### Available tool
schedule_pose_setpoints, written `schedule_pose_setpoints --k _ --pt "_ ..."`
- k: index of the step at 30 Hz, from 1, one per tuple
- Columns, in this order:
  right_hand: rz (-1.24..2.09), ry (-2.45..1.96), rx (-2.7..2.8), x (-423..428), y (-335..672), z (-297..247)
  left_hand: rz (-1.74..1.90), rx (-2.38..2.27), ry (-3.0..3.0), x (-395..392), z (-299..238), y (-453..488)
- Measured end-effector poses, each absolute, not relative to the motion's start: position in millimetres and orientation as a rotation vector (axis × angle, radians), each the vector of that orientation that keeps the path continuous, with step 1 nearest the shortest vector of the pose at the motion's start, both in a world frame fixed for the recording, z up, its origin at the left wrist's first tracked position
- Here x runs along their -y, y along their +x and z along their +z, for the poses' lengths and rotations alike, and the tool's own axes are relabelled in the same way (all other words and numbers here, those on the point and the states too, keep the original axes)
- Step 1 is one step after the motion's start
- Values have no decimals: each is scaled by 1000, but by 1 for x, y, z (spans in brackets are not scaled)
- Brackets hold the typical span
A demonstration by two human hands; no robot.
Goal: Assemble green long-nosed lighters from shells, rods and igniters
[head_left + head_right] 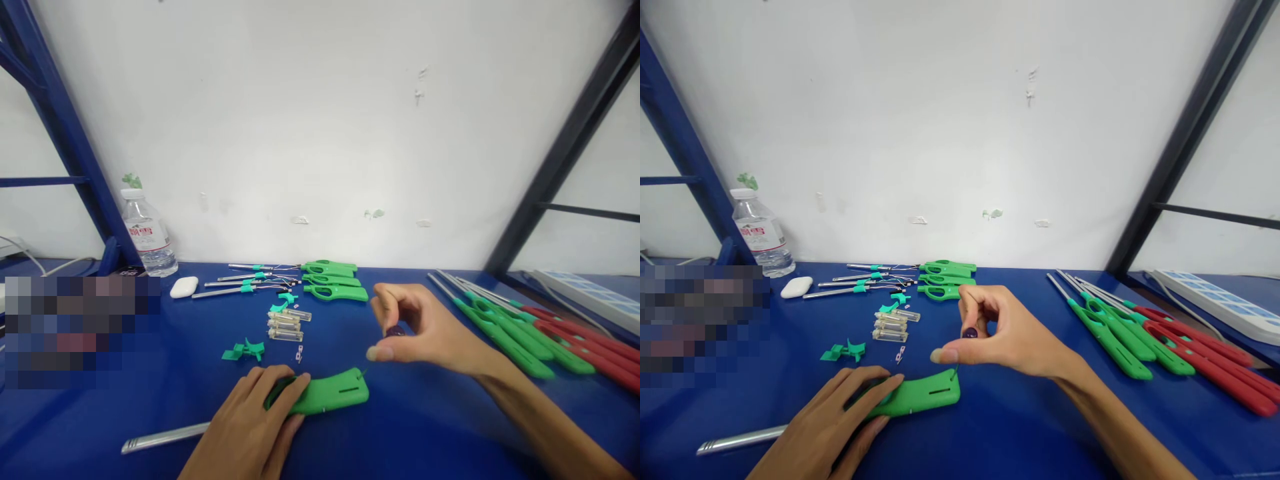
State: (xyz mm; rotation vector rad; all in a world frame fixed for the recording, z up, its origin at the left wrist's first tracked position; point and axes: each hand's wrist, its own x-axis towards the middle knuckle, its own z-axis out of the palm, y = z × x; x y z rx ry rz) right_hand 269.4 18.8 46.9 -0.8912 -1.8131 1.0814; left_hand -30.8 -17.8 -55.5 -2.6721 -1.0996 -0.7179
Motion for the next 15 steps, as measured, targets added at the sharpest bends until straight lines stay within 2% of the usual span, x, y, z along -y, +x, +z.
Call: schedule_pose_setpoints --k 12,15 --pt "928 -905 1824 -17 268 46 -731 1117 -2688 17 -57 -32" --pt "989 -932 1862 -18 270 49 -742 1110 -2688 18 -56 -31"
